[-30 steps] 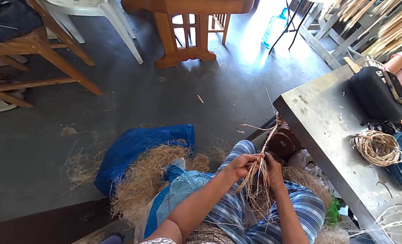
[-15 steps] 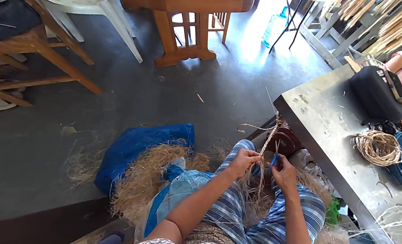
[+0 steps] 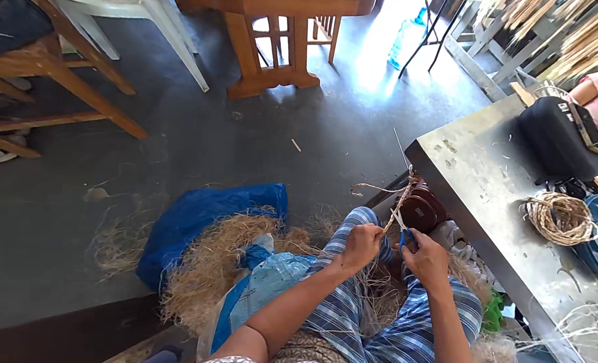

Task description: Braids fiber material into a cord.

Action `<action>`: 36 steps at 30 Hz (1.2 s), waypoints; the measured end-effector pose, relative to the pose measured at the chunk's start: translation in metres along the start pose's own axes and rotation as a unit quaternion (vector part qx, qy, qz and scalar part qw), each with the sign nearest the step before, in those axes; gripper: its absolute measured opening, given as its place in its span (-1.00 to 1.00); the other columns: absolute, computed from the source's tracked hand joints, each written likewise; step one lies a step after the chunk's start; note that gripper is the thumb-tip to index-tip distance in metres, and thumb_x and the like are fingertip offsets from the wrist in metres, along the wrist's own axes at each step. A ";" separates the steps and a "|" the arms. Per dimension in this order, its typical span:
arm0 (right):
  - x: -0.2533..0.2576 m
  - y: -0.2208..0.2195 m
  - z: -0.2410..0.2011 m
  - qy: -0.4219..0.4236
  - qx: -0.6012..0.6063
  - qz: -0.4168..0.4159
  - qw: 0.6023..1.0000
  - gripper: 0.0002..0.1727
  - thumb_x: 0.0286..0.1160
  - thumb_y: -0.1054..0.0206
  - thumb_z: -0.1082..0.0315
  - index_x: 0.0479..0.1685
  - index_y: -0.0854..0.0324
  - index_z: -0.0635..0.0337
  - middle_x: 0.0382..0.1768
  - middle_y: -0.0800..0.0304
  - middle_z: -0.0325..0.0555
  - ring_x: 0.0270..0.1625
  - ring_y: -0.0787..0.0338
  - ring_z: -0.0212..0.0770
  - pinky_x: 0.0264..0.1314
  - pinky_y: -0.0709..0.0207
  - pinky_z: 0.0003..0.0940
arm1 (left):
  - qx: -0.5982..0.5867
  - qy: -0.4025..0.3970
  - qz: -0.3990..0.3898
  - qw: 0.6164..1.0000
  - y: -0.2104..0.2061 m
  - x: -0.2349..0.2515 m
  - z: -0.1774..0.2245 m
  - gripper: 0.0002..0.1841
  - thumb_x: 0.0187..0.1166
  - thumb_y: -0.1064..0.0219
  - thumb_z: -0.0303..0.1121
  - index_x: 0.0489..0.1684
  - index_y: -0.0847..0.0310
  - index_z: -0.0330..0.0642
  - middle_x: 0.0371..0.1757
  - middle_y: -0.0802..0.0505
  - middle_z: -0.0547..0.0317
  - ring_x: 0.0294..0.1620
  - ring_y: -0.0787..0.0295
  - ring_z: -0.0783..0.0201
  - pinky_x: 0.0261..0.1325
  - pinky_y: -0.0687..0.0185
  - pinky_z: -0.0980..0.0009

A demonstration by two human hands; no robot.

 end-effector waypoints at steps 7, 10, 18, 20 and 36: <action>0.001 -0.003 0.005 0.026 -0.005 0.021 0.999 -0.63 0.35 -0.41 0.42 0.16 -0.81 0.31 -0.32 -0.89 0.18 -0.31 -0.89 0.22 -0.32 -0.65 0.23 | -0.002 0.000 -0.003 1.000 -0.001 0.000 -0.002 -0.72 0.70 -0.14 -0.49 -0.11 -0.81 -0.47 -0.21 -0.86 -0.19 -0.13 -0.83 0.01 0.14 -0.67 0.16; 0.000 -0.003 0.013 0.014 0.032 0.019 0.999 -0.65 0.41 -0.37 0.48 0.19 -0.80 0.32 -0.24 -0.90 0.20 -0.21 -0.91 0.22 -0.18 -0.69 0.26 | -0.015 0.020 -0.015 1.000 -0.001 0.001 -0.006 -0.71 0.72 -0.13 -0.47 -0.07 -0.81 -0.44 -0.18 -0.87 -0.18 -0.10 -0.83 0.05 0.17 -0.66 0.18; -0.002 -0.005 0.024 -0.031 0.087 0.004 0.996 -0.41 0.31 -0.56 0.15 0.30 -0.71 0.35 -0.15 -0.86 0.19 -0.22 -0.84 0.16 -0.10 -0.67 0.21 | -0.114 0.090 -0.043 0.989 0.000 0.003 -0.017 -0.75 0.72 -0.19 -0.46 -0.04 -0.82 -0.38 -0.23 -0.88 0.03 -0.21 -0.76 0.37 0.07 -0.64 0.40; 0.003 -0.009 0.026 -0.041 0.087 -0.013 0.995 -0.38 0.32 -0.57 0.14 0.35 -0.69 0.34 -0.07 -0.85 0.23 -0.10 -0.84 0.20 0.01 -0.66 0.24 | -0.129 0.093 -0.045 0.986 -0.001 0.004 -0.019 -0.77 0.71 -0.21 -0.45 -0.06 -0.82 -0.37 -0.24 -0.87 0.06 -0.24 -0.74 0.41 0.03 -0.63 0.43; 0.018 -0.023 0.032 -0.027 0.139 0.001 0.990 -0.61 0.46 -0.40 0.49 0.29 -0.75 0.33 -0.05 -0.90 0.23 -0.06 -0.91 0.16 0.10 -0.70 0.17 | -0.266 0.104 -0.060 0.957 -0.001 0.006 -0.027 -0.84 0.65 -0.28 -0.52 -0.21 -0.81 -0.35 -0.40 -0.81 0.34 -0.39 -0.62 0.61 -0.16 -0.55 0.59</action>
Point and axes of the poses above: each hand's wrist, its own x-axis towards the middle knuckle, its own y-axis out of the back of the hand, z = x × y, the point moved 8 cm from there along x, towards the middle knuckle
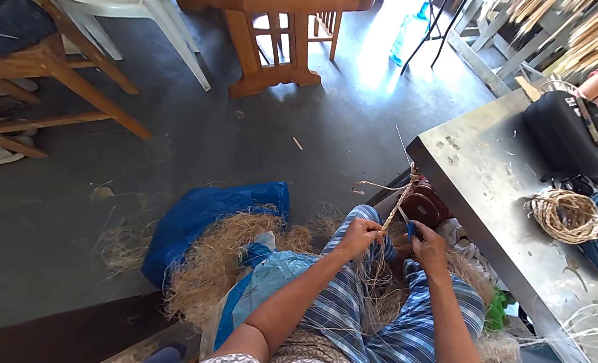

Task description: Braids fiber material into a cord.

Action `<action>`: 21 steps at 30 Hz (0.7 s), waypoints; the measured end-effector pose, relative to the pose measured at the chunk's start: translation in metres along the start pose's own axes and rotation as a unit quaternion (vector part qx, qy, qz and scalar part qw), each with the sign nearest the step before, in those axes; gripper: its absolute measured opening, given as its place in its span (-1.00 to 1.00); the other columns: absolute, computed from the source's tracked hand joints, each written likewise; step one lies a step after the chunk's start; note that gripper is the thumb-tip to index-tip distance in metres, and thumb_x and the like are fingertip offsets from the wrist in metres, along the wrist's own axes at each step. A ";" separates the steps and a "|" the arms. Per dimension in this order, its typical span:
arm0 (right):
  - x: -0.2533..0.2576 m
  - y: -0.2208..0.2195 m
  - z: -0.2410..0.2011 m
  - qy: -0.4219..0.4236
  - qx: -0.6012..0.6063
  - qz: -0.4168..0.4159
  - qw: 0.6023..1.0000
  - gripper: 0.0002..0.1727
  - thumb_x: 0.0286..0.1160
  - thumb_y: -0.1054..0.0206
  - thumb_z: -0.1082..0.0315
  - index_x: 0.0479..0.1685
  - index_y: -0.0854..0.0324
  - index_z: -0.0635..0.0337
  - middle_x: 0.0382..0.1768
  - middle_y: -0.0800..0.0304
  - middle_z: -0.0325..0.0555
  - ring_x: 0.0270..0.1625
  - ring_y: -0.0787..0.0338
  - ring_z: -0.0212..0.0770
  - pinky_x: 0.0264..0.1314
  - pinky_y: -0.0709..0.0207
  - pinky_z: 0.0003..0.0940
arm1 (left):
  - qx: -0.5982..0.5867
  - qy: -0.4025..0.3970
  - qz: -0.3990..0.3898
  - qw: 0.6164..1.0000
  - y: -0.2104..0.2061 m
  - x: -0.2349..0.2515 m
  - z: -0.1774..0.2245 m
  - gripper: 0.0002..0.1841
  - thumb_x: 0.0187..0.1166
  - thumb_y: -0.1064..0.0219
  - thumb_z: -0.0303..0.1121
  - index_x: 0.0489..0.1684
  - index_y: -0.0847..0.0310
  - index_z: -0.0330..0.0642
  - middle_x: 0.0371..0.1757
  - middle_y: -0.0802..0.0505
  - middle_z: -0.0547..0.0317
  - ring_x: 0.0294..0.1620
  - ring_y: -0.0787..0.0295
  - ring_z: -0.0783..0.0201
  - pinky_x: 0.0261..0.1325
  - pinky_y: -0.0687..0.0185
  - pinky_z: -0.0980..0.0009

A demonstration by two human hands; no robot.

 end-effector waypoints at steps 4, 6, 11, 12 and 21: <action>-0.001 0.004 0.003 -0.009 -0.007 0.004 1.000 -0.44 0.30 -0.56 0.31 0.32 -0.69 0.38 -0.04 -0.85 0.27 -0.05 -0.85 0.18 0.09 -0.67 0.18 | -0.002 0.002 -0.001 1.000 0.000 0.000 -0.001 -0.84 0.65 -0.29 -0.51 -0.22 -0.81 -0.34 -0.42 -0.80 0.35 -0.41 -0.61 0.62 -0.19 -0.54 0.61; -0.001 0.004 0.002 -0.009 -0.023 -0.001 1.000 -0.36 0.22 -0.62 0.23 0.34 -0.68 0.36 0.02 -0.84 0.29 0.03 -0.83 0.24 0.15 -0.65 0.24 | 0.001 -0.001 0.000 1.000 0.000 0.000 0.000 -0.84 0.65 -0.29 -0.51 -0.23 -0.81 -0.34 -0.43 -0.80 0.35 -0.41 -0.61 0.63 -0.19 -0.55 0.60; -0.002 0.001 -0.008 0.027 -0.056 -0.003 0.998 -0.34 0.19 -0.61 0.19 0.35 -0.70 0.33 0.03 -0.85 0.26 0.06 -0.83 0.28 0.13 -0.65 0.26 | 0.047 -0.008 0.007 0.999 0.000 0.000 0.002 -0.82 0.67 -0.27 -0.49 -0.19 -0.82 -0.35 -0.39 -0.81 0.30 -0.37 -0.62 0.59 -0.14 -0.56 0.58; -0.003 0.000 -0.009 0.035 -0.062 0.003 0.997 -0.35 0.19 -0.61 0.20 0.35 -0.71 0.34 0.01 -0.85 0.27 0.05 -0.83 0.29 0.11 -0.65 0.26 | 0.060 -0.008 0.008 0.998 -0.001 -0.001 0.003 -0.82 0.68 -0.26 -0.49 -0.17 -0.81 -0.36 -0.37 -0.81 0.27 -0.36 -0.63 0.59 -0.11 -0.56 0.57; -0.027 0.048 -0.036 0.068 0.017 0.109 0.992 -0.62 0.47 -0.39 0.45 0.25 -0.75 0.44 -0.12 -0.93 0.18 -0.11 -0.94 0.06 0.05 -0.78 0.03 | 0.016 0.030 -0.003 0.999 0.004 0.003 -0.007 -0.84 0.67 -0.30 -0.47 -0.13 -0.81 -0.34 -0.35 -0.82 0.29 -0.36 -0.62 0.59 -0.16 -0.54 0.58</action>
Point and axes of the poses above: each hand's wrist, its own x-axis towards the middle knuckle, its own y-axis out of the back of the hand, z = x × y, the point moved 8 cm from there along x, towards the middle knuckle
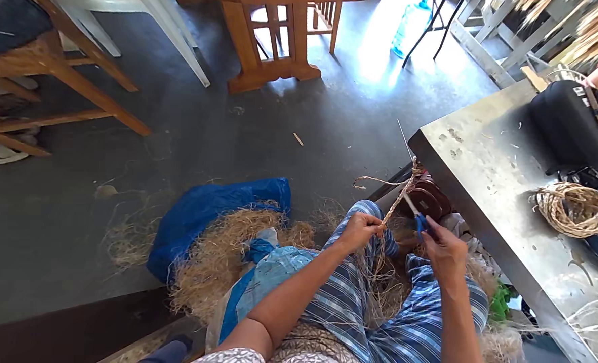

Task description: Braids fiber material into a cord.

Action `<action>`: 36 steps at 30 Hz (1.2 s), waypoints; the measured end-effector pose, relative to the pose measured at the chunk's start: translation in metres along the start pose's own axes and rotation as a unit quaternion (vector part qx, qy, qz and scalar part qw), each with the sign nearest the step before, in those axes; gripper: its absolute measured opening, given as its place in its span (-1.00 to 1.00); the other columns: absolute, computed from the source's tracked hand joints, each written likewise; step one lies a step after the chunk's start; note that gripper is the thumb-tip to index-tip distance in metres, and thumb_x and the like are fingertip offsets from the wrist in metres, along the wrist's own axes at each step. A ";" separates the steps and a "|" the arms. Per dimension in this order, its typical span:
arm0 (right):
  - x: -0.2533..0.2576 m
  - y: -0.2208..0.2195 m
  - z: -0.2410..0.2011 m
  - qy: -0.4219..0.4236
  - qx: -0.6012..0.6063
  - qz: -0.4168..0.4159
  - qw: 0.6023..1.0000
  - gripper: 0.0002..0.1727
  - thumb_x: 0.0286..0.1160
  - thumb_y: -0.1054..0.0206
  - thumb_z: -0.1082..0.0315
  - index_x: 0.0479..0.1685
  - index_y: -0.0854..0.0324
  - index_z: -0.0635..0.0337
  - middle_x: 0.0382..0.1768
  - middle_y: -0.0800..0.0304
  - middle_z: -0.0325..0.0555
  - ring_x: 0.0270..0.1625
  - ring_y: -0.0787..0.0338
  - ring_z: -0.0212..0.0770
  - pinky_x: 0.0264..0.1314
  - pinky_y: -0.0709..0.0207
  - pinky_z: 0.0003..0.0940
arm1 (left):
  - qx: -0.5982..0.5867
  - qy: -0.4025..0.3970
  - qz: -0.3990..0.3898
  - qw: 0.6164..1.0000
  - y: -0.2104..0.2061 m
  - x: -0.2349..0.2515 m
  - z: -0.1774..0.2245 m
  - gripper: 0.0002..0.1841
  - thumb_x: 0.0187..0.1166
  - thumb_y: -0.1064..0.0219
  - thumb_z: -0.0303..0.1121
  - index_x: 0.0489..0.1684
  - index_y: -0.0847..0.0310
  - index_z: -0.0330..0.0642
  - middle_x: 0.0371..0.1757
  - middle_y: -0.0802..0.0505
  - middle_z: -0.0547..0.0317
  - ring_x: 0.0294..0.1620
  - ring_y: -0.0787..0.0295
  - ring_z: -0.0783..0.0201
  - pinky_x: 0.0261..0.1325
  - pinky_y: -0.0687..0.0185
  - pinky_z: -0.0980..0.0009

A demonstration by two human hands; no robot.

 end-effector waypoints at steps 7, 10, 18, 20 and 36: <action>0.026 0.134 -0.021 -0.030 -0.180 0.106 0.977 -0.60 0.66 -0.24 0.39 0.35 -0.68 0.44 0.03 -0.77 0.50 0.03 -0.80 0.38 0.10 -0.62 0.21 | -0.108 0.036 -0.019 0.993 -0.005 0.004 -0.012 -0.87 0.64 -0.33 -0.51 -0.21 -0.81 -0.30 -0.44 -0.81 0.39 -0.50 -0.57 0.63 -0.40 -0.44 0.66; 0.049 0.163 0.025 -0.096 -0.202 0.095 0.970 -0.57 0.64 -0.30 0.29 0.35 -0.69 0.39 0.06 -0.78 0.50 0.08 -0.78 0.39 0.22 -0.54 0.30 | -0.111 0.045 -0.028 0.992 -0.004 0.005 -0.011 -0.88 0.64 -0.32 -0.52 -0.22 -0.81 -0.29 -0.44 -0.81 0.38 -0.52 -0.55 0.63 -0.43 -0.41 0.66; 0.079 0.159 0.109 -0.205 -0.300 -0.062 0.929 -0.66 0.63 -0.19 0.56 0.26 -0.76 0.33 0.34 -0.56 0.63 0.43 -0.55 0.57 0.46 -0.33 0.45 | -0.104 0.040 -0.032 0.993 -0.004 0.004 -0.008 -0.87 0.64 -0.32 -0.52 -0.20 -0.81 -0.32 -0.43 -0.81 0.36 -0.51 -0.57 0.63 -0.40 -0.44 0.66; 0.078 0.156 0.108 -0.237 -0.333 -0.075 0.910 -0.57 0.65 -0.16 0.55 0.45 -0.66 0.27 0.45 -0.46 0.62 0.50 -0.48 0.58 0.44 -0.34 0.48 | -0.111 0.038 -0.031 0.993 -0.004 0.004 -0.008 -0.88 0.64 -0.33 -0.52 -0.21 -0.81 -0.32 -0.43 -0.82 0.35 -0.49 -0.59 0.62 -0.37 -0.48 0.66; 0.005 -0.049 -0.025 -0.226 0.055 -0.192 0.953 -0.62 0.72 -0.28 0.11 0.09 -0.83 0.24 -0.09 -0.89 0.08 -0.02 -0.85 0.00 0.17 -0.62 0.12 | -0.082 0.018 -0.033 0.996 -0.009 0.001 0.000 -0.85 0.68 -0.29 -0.51 -0.20 -0.79 -0.36 -0.45 -0.78 0.34 -0.52 -0.52 0.63 -0.40 -0.43 0.66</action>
Point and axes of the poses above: each hand's wrist, its own x-axis towards the middle knuckle, its own y-axis out of the back of the hand, z = x × y, the point moved 8 cm from there along x, towards the middle knuckle
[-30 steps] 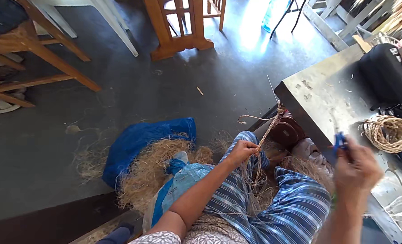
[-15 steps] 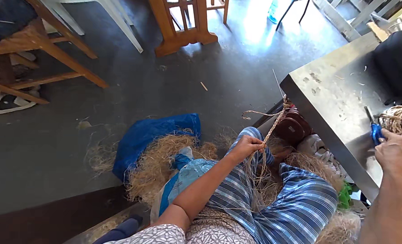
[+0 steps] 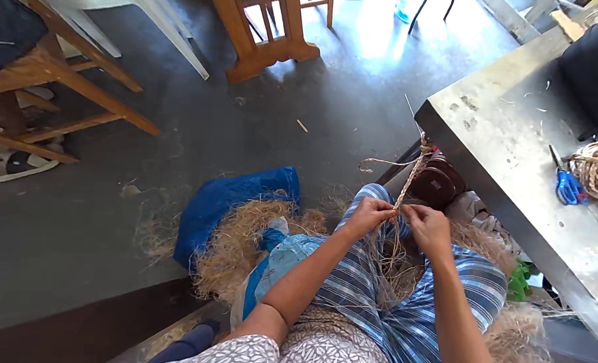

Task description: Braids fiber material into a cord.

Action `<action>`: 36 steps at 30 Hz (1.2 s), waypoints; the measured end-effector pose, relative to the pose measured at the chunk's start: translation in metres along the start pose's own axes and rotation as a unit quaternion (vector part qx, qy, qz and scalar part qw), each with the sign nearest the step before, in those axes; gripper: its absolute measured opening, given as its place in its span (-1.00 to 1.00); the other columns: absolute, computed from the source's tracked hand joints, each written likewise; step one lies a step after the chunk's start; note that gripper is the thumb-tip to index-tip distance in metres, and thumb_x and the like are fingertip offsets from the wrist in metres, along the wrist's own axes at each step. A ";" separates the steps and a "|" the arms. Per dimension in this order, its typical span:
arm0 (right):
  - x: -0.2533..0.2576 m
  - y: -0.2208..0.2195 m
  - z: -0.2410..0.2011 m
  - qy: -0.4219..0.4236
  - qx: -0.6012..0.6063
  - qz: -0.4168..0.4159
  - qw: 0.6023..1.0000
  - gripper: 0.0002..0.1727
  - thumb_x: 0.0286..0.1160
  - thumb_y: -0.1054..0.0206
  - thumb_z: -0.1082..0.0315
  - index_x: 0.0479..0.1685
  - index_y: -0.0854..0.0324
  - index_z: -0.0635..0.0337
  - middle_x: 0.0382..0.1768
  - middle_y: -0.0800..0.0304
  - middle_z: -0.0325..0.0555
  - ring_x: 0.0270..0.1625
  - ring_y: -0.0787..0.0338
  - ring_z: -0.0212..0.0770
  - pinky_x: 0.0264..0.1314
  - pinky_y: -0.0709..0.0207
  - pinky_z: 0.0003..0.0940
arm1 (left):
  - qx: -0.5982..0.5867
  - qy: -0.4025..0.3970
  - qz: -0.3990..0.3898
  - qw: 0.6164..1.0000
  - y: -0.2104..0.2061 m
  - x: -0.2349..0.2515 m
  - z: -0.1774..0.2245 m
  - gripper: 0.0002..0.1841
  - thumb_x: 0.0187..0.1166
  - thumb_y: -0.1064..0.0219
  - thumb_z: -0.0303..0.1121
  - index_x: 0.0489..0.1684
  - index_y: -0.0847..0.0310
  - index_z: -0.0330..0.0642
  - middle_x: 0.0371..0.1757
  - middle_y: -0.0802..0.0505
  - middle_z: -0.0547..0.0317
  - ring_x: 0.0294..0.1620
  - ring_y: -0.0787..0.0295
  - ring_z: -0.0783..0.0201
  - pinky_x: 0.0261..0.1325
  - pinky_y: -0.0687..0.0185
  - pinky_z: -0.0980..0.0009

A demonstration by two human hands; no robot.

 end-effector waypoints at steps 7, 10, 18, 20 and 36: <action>0.023 -0.044 0.037 -0.062 0.308 -0.002 0.949 -0.80 0.68 -0.31 0.45 -0.26 -0.80 0.36 -0.43 -0.89 -0.10 -0.39 -0.87 -0.36 -0.23 -0.79 -0.41 | 0.053 0.002 0.010 0.999 0.002 0.003 -0.001 -0.87 0.65 -0.33 -0.49 -0.18 -0.78 -0.37 -0.40 -0.79 0.32 -0.41 -0.60 0.61 -0.22 -0.54 0.60; 0.020 -0.037 0.041 -0.053 0.279 0.010 0.959 -0.79 0.69 -0.30 0.45 -0.27 -0.79 0.34 -0.43 -0.89 -0.13 -0.38 -0.87 -0.39 -0.19 -0.79 -0.43 | 0.059 0.013 0.012 0.998 0.000 0.002 0.000 -0.87 0.66 -0.32 -0.50 -0.17 -0.78 -0.39 -0.39 -0.80 0.30 -0.39 -0.61 0.60 -0.20 -0.54 0.60; 0.009 -0.041 0.058 -0.150 0.222 -0.052 0.962 -0.73 0.75 -0.26 0.38 -0.25 -0.76 0.37 -0.54 -0.80 -0.18 -0.59 -0.73 -0.44 -0.39 -0.70 -0.51 | 0.027 0.013 0.025 0.999 -0.001 0.001 -0.003 -0.87 0.66 -0.31 -0.52 -0.16 -0.78 -0.38 -0.37 -0.82 0.29 -0.38 -0.65 0.59 -0.19 -0.57 0.60; 0.010 -0.039 0.067 -0.152 0.137 -0.052 0.977 -0.72 0.74 -0.28 0.31 -0.25 -0.79 0.32 -0.51 -0.81 -0.17 -0.55 -0.74 -0.40 -0.33 -0.70 -0.43 | -0.007 0.028 0.018 0.999 0.000 0.000 -0.004 -0.86 0.67 -0.29 -0.53 -0.18 -0.79 -0.35 -0.40 -0.81 0.31 -0.44 -0.61 0.60 -0.30 -0.51 0.63; -0.022 0.018 0.019 0.120 0.111 0.201 0.966 -0.74 0.51 -0.43 0.39 0.02 -0.82 0.41 -0.24 -0.90 0.06 -0.22 -0.88 -0.21 -0.02 -0.76 -0.26 | -0.003 0.037 0.004 0.999 0.006 0.004 -0.012 -0.85 0.70 -0.27 -0.49 -0.13 -0.79 -0.31 -0.40 -0.81 0.35 -0.52 -0.53 0.62 -0.44 -0.40 0.66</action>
Point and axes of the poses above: each hand's wrist, its own x-axis towards the middle knuckle, its own y-axis out of the back of the hand, z = x × y, the point moved 8 cm from there along x, towards the middle knuckle
